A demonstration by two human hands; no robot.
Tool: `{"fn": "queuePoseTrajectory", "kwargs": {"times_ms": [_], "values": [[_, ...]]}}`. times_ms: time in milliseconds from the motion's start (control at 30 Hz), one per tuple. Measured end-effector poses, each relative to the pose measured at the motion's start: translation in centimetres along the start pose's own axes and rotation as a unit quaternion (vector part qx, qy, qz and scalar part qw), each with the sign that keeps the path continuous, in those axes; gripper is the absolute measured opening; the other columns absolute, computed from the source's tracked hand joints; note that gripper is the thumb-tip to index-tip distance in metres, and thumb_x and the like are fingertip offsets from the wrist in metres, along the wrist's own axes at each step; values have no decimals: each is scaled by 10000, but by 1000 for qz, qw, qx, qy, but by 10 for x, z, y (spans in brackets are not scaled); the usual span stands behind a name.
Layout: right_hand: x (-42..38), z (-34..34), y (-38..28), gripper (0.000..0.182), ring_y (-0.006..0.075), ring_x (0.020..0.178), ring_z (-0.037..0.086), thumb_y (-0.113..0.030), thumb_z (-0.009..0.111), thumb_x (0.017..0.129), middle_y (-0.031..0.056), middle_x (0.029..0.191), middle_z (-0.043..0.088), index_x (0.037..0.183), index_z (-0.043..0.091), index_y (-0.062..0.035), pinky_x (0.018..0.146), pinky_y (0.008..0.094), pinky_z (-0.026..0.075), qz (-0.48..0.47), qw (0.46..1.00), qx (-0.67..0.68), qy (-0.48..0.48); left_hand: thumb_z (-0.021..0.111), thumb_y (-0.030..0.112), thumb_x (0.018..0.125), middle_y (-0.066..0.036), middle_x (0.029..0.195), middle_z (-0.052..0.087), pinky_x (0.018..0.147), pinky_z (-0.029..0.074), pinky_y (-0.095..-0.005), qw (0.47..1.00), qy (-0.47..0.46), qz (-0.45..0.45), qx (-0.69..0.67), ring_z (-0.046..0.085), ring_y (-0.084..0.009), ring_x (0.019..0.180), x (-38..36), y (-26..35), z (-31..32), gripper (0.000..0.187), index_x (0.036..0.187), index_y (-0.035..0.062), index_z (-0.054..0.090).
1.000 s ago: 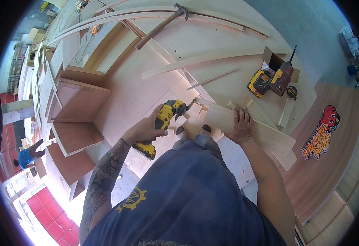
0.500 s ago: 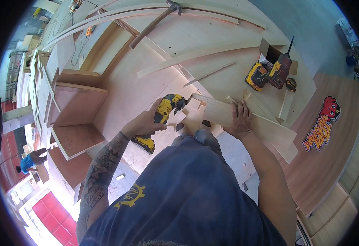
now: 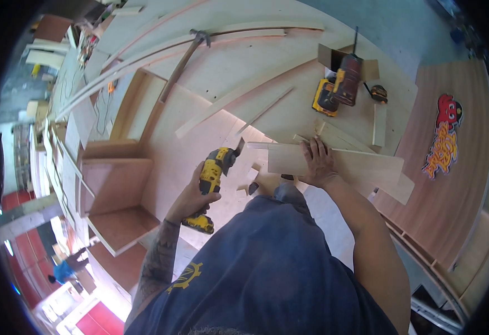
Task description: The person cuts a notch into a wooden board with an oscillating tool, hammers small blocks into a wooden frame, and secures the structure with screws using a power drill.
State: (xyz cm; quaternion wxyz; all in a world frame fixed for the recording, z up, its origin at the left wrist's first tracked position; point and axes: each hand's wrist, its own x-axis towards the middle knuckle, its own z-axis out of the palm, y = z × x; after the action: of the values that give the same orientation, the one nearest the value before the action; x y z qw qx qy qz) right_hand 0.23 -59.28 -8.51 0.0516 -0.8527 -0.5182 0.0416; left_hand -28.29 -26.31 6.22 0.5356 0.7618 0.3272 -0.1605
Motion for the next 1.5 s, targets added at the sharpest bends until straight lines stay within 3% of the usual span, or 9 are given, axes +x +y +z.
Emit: {"fn": "queuePoseTrajectory", "kwargs": {"times_ms": [133,367,533,733,867,1033,1267,1333,1500], "values": [[0,-1,-1,1227,457,1512,359,-723,820,683,271,1545,431,1608,375,-52,1189,619,321,-11,1000,3,-4,882,173,851,-176,1182,681,657,602,-349,997,44,-5,-57,683,-176,764,6,48,-21,1180,1708,108,73],[2,-9,0,1259,474,1536,327,-640,883,667,261,1551,432,1624,326,-39,1254,591,282,-13,997,40,-63,896,228,858,-105,1017,671,570,579,-309,980,147,130,-19,654,-151,663,189,100,-49,1192,1692,70,58],[2,-20,-1,1209,459,1542,325,-577,879,695,248,1562,430,1620,320,-35,1260,568,288,-9,996,55,-64,930,283,779,-252,1324,700,1020,570,-473,964,112,122,207,703,-394,1210,279,136,-71,1283,1703,95,61],[1,-27,3,1120,412,1545,340,-539,849,742,219,1567,441,1609,347,-40,1253,530,309,-16,996,47,-74,861,246,807,-221,1264,718,974,572,-477,893,226,106,376,721,-369,1143,348,97,-107,1059,1670,75,272],[-3,-21,-2,1083,391,1510,384,-532,841,739,186,1524,478,1592,384,-46,1250,506,320,-15,998,51,-29,834,253,853,-231,1257,708,988,573,-465,914,201,95,339,711,-365,1161,299,114,-92,938,1639,61,360],[-6,-13,-5,1017,371,1434,449,-496,831,745,181,1464,507,1564,431,-46,1243,491,331,-8,999,41,29,749,185,987,-205,1285,674,996,580,-392,930,182,264,182,699,-275,1160,209,90,-53,662,1564,5,479],[-25,-73,-105,1084,379,1312,493,-377,900,637,170,1352,516,1566,437,-63,1207,533,335,45,968,95,229,684,164,1053,-140,1264,678,954,583,-355,933,281,222,43,679,-216,1117,84,-44,-49,581,1566,-2,470],[-37,-109,-152,1157,390,1308,491,-331,937,572,187,1364,514,1576,426,-68,1189,548,336,96,955,174,218,706,161,1034,-108,1250,680,941,587,-344,964,205,124,-112,677,-195,1107,64,-89,-34,604,1569,6,473],[-58,-102,-212,1200,416,1321,488,-292,919,574,230,1395,516,1612,367,-49,1199,534,350,40,936,335,97,783,110,952,-117,1423,588,1038,571,-366,962,-44,175,-205,624,-225,1251,-3,-58,12,765,1619,38,417]]}}
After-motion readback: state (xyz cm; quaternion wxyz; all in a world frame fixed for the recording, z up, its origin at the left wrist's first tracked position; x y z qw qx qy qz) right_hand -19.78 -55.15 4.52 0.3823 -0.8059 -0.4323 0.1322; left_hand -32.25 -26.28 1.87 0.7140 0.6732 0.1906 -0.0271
